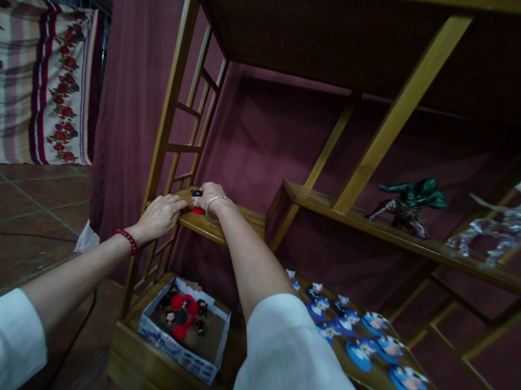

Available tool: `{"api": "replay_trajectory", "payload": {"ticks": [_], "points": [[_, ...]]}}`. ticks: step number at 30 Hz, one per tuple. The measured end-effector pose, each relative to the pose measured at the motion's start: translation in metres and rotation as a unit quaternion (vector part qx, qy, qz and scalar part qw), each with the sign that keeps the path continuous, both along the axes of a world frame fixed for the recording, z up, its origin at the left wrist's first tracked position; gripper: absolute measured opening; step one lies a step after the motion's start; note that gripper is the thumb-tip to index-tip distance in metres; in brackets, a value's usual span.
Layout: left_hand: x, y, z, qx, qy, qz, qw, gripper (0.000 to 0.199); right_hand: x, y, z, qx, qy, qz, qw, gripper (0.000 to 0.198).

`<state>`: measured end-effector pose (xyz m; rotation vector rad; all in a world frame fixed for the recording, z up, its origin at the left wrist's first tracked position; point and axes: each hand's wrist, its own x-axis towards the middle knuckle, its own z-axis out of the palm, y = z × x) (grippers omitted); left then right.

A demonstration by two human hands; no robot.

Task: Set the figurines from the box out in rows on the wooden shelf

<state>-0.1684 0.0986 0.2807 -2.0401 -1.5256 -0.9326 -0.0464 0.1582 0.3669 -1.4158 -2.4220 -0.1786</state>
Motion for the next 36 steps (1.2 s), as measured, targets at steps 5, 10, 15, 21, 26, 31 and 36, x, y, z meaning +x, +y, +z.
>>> {"api": "replay_trajectory", "payload": {"ticks": [5, 10, 15, 21, 26, 31, 36], "points": [[0.001, -0.002, 0.002, -0.003, 0.002, -0.003, 1.0, 0.031, 0.001, 0.001, 0.0, 0.01, -0.006, 0.009, 1.0, 0.033], [0.0, -0.003, 0.003, -0.014, -0.001, -0.002, 1.0, 0.03, 0.002, 0.001, 0.002, 0.014, -0.016, 0.01, 1.0, 0.031], [-0.001, -0.001, 0.002, -0.012, 0.001, -0.009, 1.0, 0.033, 0.005, 0.004, -0.001, 0.007, 0.008, 0.013, 1.0, 0.032], [-0.001, 0.0, 0.001, -0.007, 0.0, -0.01, 1.0, 0.033, 0.01, 0.006, -0.006, -0.003, 0.044, 0.022, 0.999, 0.035], [0.0, -0.001, 0.002, -0.013, -0.007, -0.009, 1.0, 0.034, 0.008, 0.004, -0.005, 0.001, 0.025, 0.021, 0.999, 0.032], [0.0, -0.001, 0.002, -0.006, -0.007, -0.012, 1.0, 0.034, 0.01, 0.008, -0.01, 0.001, 0.038, 0.031, 0.999, 0.033], [0.0, -0.002, 0.002, -0.01, -0.011, -0.014, 1.0, 0.031, 0.018, 0.016, -0.017, -0.037, 0.108, 0.042, 0.993, 0.04]]}}
